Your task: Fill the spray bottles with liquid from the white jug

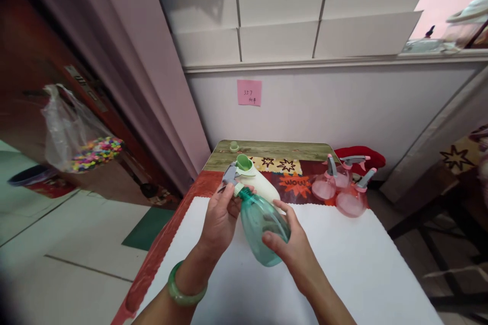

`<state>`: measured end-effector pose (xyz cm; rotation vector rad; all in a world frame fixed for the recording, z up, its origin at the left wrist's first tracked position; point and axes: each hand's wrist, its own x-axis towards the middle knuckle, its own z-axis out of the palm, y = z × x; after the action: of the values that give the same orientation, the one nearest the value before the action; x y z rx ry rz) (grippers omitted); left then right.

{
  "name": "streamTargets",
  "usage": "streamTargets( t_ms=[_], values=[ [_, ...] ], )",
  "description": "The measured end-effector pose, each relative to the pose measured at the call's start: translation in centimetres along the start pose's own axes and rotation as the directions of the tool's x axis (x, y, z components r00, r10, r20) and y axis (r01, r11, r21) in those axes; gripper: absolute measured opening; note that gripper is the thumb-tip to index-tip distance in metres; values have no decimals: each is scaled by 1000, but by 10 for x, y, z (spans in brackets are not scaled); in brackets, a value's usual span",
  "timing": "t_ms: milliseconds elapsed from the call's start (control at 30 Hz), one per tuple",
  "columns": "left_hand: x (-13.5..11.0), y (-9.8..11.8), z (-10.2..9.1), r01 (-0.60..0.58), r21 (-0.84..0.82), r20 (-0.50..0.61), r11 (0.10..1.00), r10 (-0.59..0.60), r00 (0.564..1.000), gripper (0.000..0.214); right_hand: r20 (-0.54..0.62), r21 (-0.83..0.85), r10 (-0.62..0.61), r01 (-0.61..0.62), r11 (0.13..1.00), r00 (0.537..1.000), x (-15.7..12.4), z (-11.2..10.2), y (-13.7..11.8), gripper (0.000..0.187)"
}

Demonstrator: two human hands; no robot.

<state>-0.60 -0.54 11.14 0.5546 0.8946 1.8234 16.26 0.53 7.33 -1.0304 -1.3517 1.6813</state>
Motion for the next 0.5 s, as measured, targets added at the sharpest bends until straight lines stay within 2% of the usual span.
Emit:
streamTargets(
  t_ms=[133, 200, 267, 333, 400, 467, 500],
  values=[
    [1, 2, -4, -46, 19, -27, 999, 47, 999, 47, 116, 202, 45, -68, 977, 992, -4, 4, 0, 98],
    [2, 5, -7, -87, 21, -52, 996, 88, 995, 43, 171, 255, 37, -80, 964, 985, -8, 6, -1, 100],
    [2, 8, -9, -121, 21, -82, 992, 122, 989, 42, 161, 257, 13, -55, 965, 987, -12, 8, 1, 101],
    [1, 11, -10, -138, 18, -99, 990, 139, 985, 43, 108, 196, -40, 18, 980, 993, -16, 11, 5, 97],
    [-1, 14, -11, -132, 18, -97, 991, 133, 986, 45, 36, 58, -139, 136, 989, 990, -17, 15, 12, 90],
    [-3, 17, -12, -111, 25, -90, 993, 113, 989, 44, -38, -140, -282, 274, 951, 959, -17, 19, 19, 85],
    [-4, 18, -14, -102, 31, -90, 994, 104, 990, 42, -67, -246, -367, 341, 907, 928, -17, 21, 22, 84]
  ],
)
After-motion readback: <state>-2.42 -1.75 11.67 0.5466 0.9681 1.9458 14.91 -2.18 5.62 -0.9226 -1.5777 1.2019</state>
